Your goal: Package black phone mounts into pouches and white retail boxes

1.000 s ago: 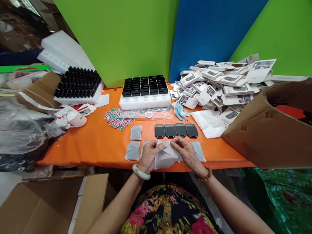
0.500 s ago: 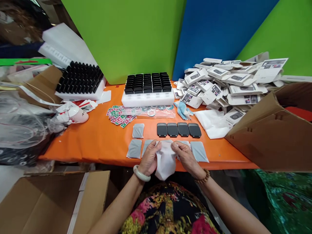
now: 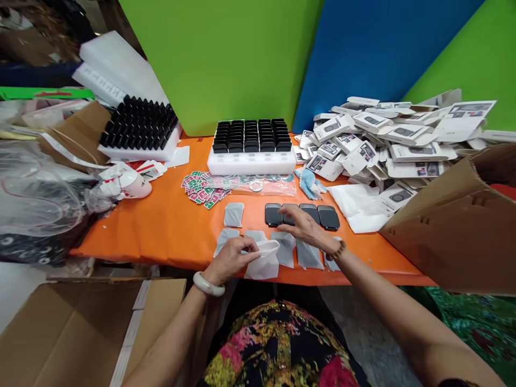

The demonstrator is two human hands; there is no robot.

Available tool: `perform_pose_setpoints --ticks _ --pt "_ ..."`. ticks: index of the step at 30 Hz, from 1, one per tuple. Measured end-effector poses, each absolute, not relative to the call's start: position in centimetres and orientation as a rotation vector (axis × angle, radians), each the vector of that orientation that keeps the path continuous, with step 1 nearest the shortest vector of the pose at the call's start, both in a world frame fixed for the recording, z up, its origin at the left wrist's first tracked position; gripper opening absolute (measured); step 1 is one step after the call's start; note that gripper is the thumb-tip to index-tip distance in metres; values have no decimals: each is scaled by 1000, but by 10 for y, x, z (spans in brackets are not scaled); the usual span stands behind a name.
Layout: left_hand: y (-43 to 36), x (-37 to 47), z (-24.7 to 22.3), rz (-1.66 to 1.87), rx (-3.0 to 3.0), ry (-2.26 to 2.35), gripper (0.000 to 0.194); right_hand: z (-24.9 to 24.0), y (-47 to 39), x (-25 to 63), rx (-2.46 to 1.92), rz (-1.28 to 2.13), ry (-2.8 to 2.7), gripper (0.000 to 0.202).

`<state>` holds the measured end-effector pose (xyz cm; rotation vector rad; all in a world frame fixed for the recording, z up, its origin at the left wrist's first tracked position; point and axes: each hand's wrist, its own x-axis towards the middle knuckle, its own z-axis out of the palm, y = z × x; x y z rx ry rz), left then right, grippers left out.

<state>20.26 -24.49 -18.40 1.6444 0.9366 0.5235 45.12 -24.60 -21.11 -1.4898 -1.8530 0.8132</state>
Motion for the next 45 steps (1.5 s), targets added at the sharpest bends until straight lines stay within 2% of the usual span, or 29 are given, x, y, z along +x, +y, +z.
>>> perform_pose_setpoints --ticks 3,7,16,23,33,45 --pt "-247 206 -183 556 1743 927 5 -220 -206 452 -1696 597 -2109 49" --pt "-247 211 -183 579 1776 931 10 -223 -171 445 -1822 592 -2318 58" --pt "-242 214 -185 579 1669 936 8 -202 -168 454 -1636 996 -2092 28" --pt "-244 224 -179 596 1747 889 10 -179 -233 452 -1224 1278 -1384 29" --pt "-264 252 -144 746 1773 865 8 -169 -292 444 -1226 1088 -1429 21" --pt "-276 274 -117 896 1904 770 8 -155 -309 447 -1086 964 -1228 28"
